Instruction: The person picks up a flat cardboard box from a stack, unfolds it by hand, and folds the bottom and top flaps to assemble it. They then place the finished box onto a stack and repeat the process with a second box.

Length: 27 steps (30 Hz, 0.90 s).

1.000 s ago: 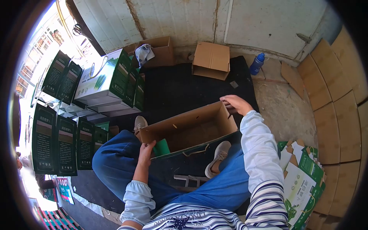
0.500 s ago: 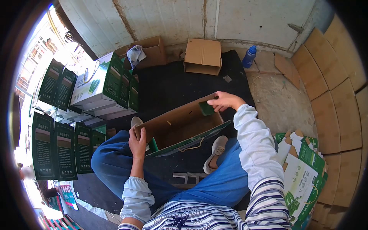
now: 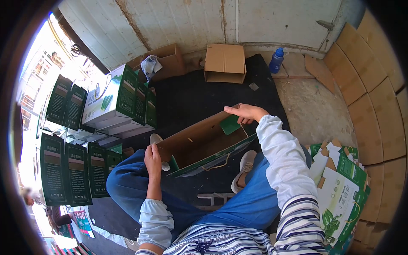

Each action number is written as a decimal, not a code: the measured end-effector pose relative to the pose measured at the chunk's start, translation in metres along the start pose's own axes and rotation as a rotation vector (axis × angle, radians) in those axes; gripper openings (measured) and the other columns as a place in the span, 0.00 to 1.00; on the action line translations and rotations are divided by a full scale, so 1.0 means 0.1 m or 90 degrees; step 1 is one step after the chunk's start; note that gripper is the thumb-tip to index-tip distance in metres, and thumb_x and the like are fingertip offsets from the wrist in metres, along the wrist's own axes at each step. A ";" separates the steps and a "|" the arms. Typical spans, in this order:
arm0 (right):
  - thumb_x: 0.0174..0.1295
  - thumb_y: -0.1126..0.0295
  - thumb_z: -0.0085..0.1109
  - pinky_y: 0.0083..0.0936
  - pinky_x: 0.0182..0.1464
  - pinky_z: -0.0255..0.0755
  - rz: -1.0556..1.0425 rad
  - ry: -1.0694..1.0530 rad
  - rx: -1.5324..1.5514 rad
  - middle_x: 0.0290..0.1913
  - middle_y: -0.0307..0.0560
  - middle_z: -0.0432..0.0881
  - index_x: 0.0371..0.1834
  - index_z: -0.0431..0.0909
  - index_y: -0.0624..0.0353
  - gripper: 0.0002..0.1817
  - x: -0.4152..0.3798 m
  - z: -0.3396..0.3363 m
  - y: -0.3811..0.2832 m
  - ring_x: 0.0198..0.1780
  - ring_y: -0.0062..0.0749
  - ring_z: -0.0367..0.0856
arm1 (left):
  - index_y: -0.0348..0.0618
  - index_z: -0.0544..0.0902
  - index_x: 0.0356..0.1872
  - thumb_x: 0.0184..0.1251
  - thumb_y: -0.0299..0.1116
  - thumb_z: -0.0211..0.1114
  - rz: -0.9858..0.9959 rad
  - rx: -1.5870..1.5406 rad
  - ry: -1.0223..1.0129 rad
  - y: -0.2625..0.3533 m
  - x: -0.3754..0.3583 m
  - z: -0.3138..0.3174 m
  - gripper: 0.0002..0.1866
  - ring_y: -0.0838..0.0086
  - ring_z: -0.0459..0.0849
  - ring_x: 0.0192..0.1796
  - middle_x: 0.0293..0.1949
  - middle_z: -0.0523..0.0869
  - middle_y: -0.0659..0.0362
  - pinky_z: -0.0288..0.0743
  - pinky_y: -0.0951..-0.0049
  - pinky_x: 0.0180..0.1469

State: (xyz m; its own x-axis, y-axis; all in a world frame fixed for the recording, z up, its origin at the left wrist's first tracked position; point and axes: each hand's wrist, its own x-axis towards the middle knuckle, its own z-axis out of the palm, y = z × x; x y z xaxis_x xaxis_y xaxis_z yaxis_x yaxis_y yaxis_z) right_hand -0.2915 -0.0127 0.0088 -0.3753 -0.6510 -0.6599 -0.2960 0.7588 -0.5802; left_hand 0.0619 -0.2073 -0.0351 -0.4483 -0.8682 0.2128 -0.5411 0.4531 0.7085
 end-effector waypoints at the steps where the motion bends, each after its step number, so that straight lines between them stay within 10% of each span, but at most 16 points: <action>1: 0.50 0.21 0.37 0.30 0.46 0.76 -0.001 -0.007 -0.011 0.42 0.58 0.83 0.67 0.57 0.64 0.57 -0.01 0.00 -0.01 0.43 0.38 0.84 | 0.39 0.77 0.42 0.72 0.38 0.51 0.000 -0.028 0.005 -0.01 -0.01 0.00 0.12 0.54 0.82 0.38 0.34 0.82 0.47 0.73 0.61 0.40; 27: 0.50 0.19 0.32 0.36 0.49 0.74 -0.017 0.009 0.030 0.48 0.67 0.79 0.69 0.56 0.63 0.59 0.02 0.05 -0.04 0.43 0.46 0.84 | 0.38 0.70 0.36 0.65 0.32 0.57 0.175 0.168 0.079 0.03 -0.23 0.13 0.08 0.49 0.78 0.34 0.32 0.74 0.46 0.73 0.57 0.32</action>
State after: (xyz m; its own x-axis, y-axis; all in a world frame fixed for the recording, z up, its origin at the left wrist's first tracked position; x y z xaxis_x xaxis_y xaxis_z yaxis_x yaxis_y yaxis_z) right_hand -0.2871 -0.0175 0.0077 -0.3801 -0.6706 -0.6371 -0.2642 0.7388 -0.6200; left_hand 0.0615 -0.1832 -0.0470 -0.5212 -0.7181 0.4612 -0.5842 0.6941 0.4206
